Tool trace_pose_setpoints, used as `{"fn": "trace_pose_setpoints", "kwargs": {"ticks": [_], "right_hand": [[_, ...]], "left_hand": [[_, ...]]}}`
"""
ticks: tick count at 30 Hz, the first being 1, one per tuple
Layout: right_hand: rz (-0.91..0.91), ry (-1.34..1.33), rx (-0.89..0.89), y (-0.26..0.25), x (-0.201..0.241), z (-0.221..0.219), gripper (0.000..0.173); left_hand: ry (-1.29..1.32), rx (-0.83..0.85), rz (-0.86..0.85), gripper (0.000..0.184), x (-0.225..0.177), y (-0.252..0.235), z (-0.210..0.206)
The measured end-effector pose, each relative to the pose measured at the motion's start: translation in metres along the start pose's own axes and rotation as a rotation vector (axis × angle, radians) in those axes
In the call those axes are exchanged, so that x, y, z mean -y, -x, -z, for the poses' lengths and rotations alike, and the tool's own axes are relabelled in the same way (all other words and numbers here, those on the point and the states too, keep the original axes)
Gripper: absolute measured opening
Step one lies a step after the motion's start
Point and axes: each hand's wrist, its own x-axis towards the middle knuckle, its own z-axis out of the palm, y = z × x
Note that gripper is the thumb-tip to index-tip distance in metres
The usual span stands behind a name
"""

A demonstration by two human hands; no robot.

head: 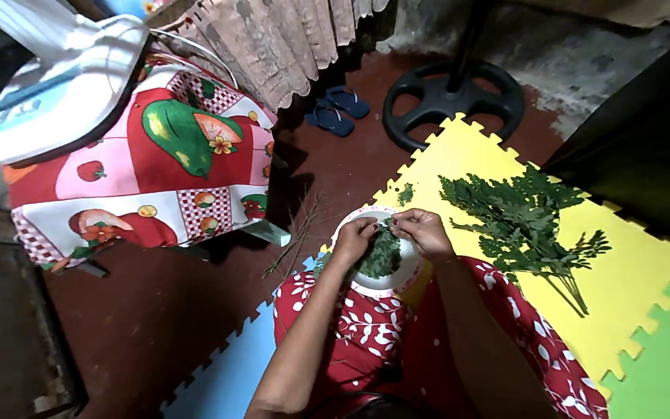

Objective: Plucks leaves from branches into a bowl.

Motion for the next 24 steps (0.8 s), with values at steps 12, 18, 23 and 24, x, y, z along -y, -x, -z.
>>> {"fn": "trace_pose_setpoints", "kwargs": {"ticks": [12,18,23,24], "right_hand": [[0.009,0.062,0.069,0.001,-0.001,-0.004,0.012],[0.047,0.135,0.142,0.003,-0.001,-0.008,0.015],[0.007,-0.085,0.244,0.008,0.006,-0.001,0.015],[0.007,-0.144,0.277,0.008,0.005,0.001,0.019]], "left_hand": [[-0.388,-0.045,-0.21,0.029,-0.018,0.007,-0.008],[-0.357,-0.002,-0.154,0.029,-0.022,0.005,0.002],[-0.053,0.058,-0.133,0.027,-0.019,0.004,0.004],[0.06,0.062,-0.146,0.025,-0.02,0.003,0.003]]}}
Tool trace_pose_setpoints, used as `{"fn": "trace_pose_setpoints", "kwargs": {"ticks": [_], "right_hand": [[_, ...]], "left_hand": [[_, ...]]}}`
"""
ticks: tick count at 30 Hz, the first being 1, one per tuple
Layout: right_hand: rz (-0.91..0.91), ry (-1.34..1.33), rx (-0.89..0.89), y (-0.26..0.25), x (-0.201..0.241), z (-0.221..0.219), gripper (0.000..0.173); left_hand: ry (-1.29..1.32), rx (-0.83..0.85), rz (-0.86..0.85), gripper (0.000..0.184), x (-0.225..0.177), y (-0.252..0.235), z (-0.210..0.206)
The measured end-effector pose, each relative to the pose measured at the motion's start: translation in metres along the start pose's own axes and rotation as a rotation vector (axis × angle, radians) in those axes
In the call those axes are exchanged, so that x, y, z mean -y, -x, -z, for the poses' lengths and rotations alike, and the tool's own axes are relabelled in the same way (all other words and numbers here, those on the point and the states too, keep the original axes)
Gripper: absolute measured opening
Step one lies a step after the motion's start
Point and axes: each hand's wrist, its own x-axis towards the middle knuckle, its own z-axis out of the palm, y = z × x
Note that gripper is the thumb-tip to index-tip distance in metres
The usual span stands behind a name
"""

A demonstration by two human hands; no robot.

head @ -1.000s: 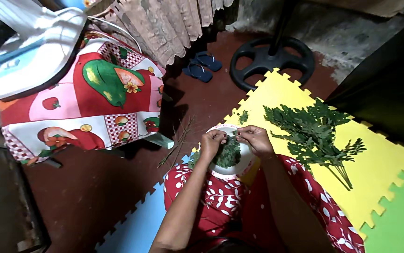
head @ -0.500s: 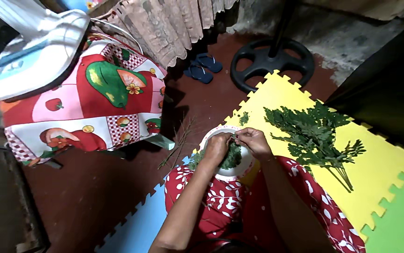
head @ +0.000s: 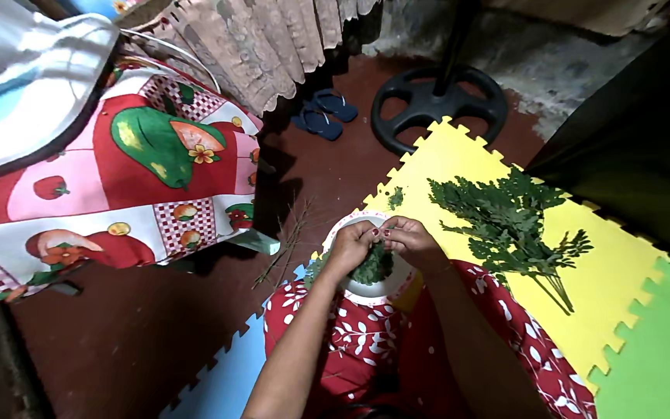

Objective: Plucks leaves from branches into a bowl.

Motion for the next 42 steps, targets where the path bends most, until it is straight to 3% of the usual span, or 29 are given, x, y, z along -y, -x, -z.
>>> {"fn": "trace_pose_setpoints", "kwargs": {"ticks": [5,8,10,12,18,22,27,34,37,42], "right_hand": [[0.125,-0.187,0.126,-0.001,-0.005,0.016,0.028],[0.207,-0.334,-0.012,-0.002,0.002,0.031,0.035],[0.238,-0.427,-0.163,-0.002,0.011,0.041,0.04],[0.276,-0.525,-0.259,-0.005,0.015,0.051,0.04],[0.243,-0.308,-0.459,-0.015,0.011,0.058,0.028],[0.159,-0.252,-0.526,-0.02,0.013,0.053,0.02],[0.118,-0.251,-0.564,-0.022,0.013,0.049,0.016],[0.102,-0.207,-0.582,-0.026,0.011,0.05,0.014],[0.085,-0.221,-0.59,-0.027,0.01,0.05,0.013],[0.084,-0.223,-0.584,-0.029,0.009,0.048,0.015]], "left_hand": [[0.481,0.097,-0.062,0.03,-0.011,-0.009,-0.006],[0.605,0.019,-0.05,0.029,-0.01,-0.031,-0.01],[0.42,-0.094,-0.017,0.019,-0.003,-0.06,-0.012],[0.049,-0.113,0.008,0.018,0.004,-0.092,-0.017],[-0.585,0.191,0.172,0.023,0.021,-0.162,-0.067],[-0.594,0.223,0.218,0.025,0.027,-0.177,-0.069],[-0.522,0.023,0.149,0.018,0.046,-0.184,-0.044],[-0.552,0.096,0.165,0.02,0.068,-0.207,-0.051],[-0.6,0.093,0.221,0.027,0.066,-0.21,-0.054],[-0.694,0.126,0.201,0.023,0.056,-0.205,-0.055]]}}
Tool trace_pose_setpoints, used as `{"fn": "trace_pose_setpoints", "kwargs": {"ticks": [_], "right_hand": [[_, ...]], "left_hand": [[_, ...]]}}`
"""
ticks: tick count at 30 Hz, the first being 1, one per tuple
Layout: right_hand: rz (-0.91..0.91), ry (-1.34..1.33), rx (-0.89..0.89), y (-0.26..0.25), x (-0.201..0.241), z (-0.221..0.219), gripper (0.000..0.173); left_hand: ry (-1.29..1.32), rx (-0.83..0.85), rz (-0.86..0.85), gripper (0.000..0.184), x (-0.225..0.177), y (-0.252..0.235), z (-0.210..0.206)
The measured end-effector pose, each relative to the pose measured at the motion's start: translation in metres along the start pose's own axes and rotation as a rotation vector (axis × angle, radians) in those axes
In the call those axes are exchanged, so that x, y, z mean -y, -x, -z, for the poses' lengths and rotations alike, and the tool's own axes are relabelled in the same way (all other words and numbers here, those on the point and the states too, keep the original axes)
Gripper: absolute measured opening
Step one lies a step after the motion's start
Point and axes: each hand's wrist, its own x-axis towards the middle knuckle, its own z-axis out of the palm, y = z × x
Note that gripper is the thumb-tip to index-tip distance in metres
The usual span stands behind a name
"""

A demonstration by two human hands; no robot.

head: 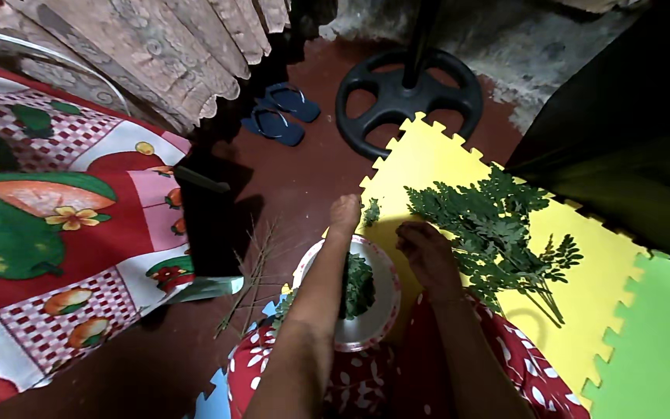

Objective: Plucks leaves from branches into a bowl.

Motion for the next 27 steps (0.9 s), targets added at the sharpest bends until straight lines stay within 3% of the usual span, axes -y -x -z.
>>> {"fn": "trace_pose_setpoints", "kwargs": {"ticks": [5,10,18,22,25,27], "right_hand": [[0.002,-0.021,0.009,0.0,-0.001,0.001,0.016],[0.007,-0.03,0.011,0.002,-0.001,0.0,0.016],[0.027,0.028,0.023,0.003,-0.004,0.001,0.012],[0.012,0.113,0.075,0.006,-0.005,0.0,0.009],[-0.04,0.224,0.185,0.014,-0.009,-0.007,0.014],[-0.064,0.288,0.268,0.021,-0.013,-0.014,0.017]], "left_hand": [[-0.035,0.025,-0.049,0.024,0.0,-0.003,0.0],[0.01,-0.089,-0.243,0.025,0.01,-0.003,0.0],[0.202,-0.3,-0.301,0.026,0.013,0.03,0.014],[0.162,-0.08,-0.221,0.029,0.016,0.08,0.045],[0.017,0.23,-0.206,0.03,0.022,0.132,0.046],[0.024,0.302,-0.187,0.027,0.03,0.159,0.042]]}}
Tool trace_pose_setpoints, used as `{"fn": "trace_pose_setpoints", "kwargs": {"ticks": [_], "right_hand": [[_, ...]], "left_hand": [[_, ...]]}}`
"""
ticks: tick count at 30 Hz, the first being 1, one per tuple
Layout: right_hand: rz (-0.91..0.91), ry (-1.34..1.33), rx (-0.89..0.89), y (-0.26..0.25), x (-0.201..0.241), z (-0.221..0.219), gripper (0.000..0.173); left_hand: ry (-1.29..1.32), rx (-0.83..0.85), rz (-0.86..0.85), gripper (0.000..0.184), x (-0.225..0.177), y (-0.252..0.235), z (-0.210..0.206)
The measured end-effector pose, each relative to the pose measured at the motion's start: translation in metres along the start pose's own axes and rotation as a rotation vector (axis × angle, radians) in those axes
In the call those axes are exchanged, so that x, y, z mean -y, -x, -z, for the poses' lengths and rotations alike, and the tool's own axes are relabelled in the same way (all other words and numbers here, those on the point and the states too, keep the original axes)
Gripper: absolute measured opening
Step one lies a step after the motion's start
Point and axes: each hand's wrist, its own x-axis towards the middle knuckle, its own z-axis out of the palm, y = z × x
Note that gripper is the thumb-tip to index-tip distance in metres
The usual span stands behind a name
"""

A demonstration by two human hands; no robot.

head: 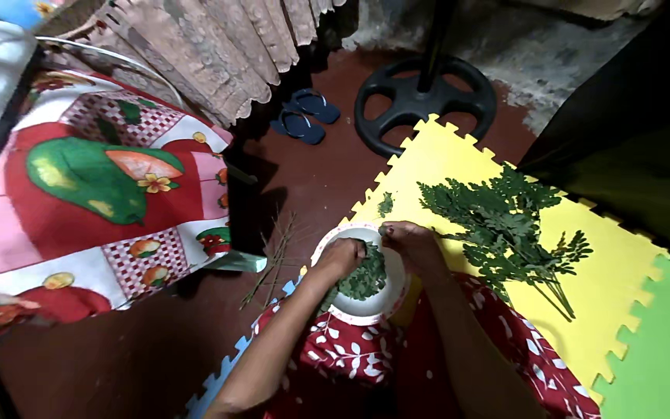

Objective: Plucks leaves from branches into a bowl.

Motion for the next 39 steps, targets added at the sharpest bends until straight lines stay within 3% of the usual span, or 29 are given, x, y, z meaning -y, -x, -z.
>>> {"fn": "trace_pose_setpoints", "kwargs": {"ticks": [5,8,11,14,20,22,25,27,29,32,35,37,39], "right_hand": [[0.04,0.153,0.143,0.011,-0.015,-0.017,0.021],[0.074,0.172,0.12,0.017,-0.017,-0.027,0.016],[0.086,0.138,0.06,0.022,-0.015,-0.033,0.007],[0.087,0.076,0.071,0.026,-0.015,-0.033,0.007],[0.069,-0.064,0.072,0.029,-0.014,-0.036,0.01],[0.104,-0.009,0.075,0.027,-0.015,-0.035,0.01],[0.234,0.248,0.112,0.026,-0.013,-0.028,0.005],[0.267,0.349,0.114,0.027,-0.012,-0.027,0.006],[0.275,0.319,0.102,0.027,-0.012,-0.028,0.006],[0.231,0.187,0.107,0.026,-0.013,-0.028,0.007],[0.165,0.106,0.12,0.025,-0.012,-0.028,0.008],[0.176,0.137,0.125,0.025,-0.011,-0.026,0.009],[0.215,0.266,0.141,0.025,-0.009,-0.023,0.006]], "left_hand": [[0.66,-0.346,-0.04,0.057,0.005,0.033,-0.02],[0.873,-0.469,-0.094,0.046,-0.003,0.04,-0.033],[0.89,-0.626,-0.071,0.026,-0.008,0.04,-0.045],[0.934,-0.725,-0.062,0.019,-0.012,0.041,-0.052],[1.307,-0.754,-0.035,0.009,-0.018,0.043,-0.049],[1.236,-0.716,-0.022,0.008,-0.017,0.047,-0.045],[0.722,-0.604,-0.021,0.014,-0.014,0.058,-0.029],[0.543,-0.559,-0.018,0.017,-0.014,0.062,-0.023],[0.617,-0.578,-0.046,0.016,-0.013,0.06,-0.025],[0.97,-0.602,-0.112,0.018,-0.012,0.054,-0.036],[1.172,-0.671,-0.09,0.008,-0.013,0.047,-0.043],[1.149,-0.664,-0.077,0.006,-0.013,0.047,-0.041],[0.935,-0.61,-0.081,0.008,-0.009,0.051,-0.033]]}}
